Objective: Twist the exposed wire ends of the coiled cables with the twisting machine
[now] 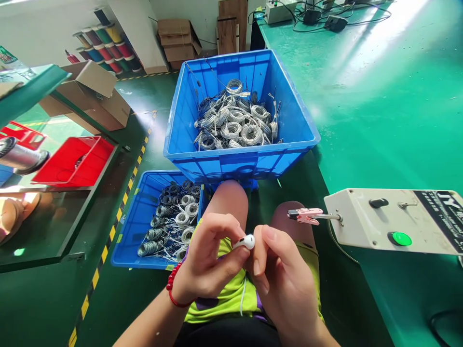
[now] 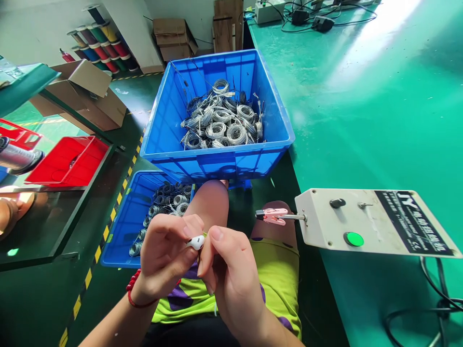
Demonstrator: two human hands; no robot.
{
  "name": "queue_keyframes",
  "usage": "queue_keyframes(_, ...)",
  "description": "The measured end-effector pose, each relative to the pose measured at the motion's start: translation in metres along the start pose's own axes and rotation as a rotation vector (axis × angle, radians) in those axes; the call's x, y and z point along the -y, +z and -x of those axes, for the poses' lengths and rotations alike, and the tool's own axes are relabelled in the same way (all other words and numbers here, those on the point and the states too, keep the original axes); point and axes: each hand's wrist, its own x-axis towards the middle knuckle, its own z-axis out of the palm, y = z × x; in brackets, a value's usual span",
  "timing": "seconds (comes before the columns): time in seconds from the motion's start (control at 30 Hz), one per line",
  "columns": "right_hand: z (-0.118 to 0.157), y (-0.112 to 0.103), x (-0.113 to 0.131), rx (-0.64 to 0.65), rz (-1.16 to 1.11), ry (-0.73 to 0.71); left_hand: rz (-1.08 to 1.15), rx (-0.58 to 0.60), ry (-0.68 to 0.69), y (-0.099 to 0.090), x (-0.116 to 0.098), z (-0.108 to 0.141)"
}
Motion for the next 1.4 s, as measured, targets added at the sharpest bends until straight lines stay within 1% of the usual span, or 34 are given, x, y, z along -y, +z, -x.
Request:
queue_keyframes(0.17,0.0023,-0.0008,0.0036,0.042,0.033,-0.040,0.010,0.078,0.139,-0.0029,0.0043,-0.0068)
queue_keyframes(0.27,0.0033,-0.0015,0.0051,0.062,0.046,-0.046,0.026,0.089,0.163,-0.0028,0.0055,-0.0087)
queue_keyframes(0.73,0.0039,-0.0018,0.0056,0.076,0.045,-0.069,0.078,0.077,0.134,-0.0006,0.0048,-0.0055)
queue_keyframes(1.4,0.0049,-0.0038,0.0056,0.056,0.073,-0.081,0.049,0.082,0.103,-0.0006,0.0041,-0.0034)
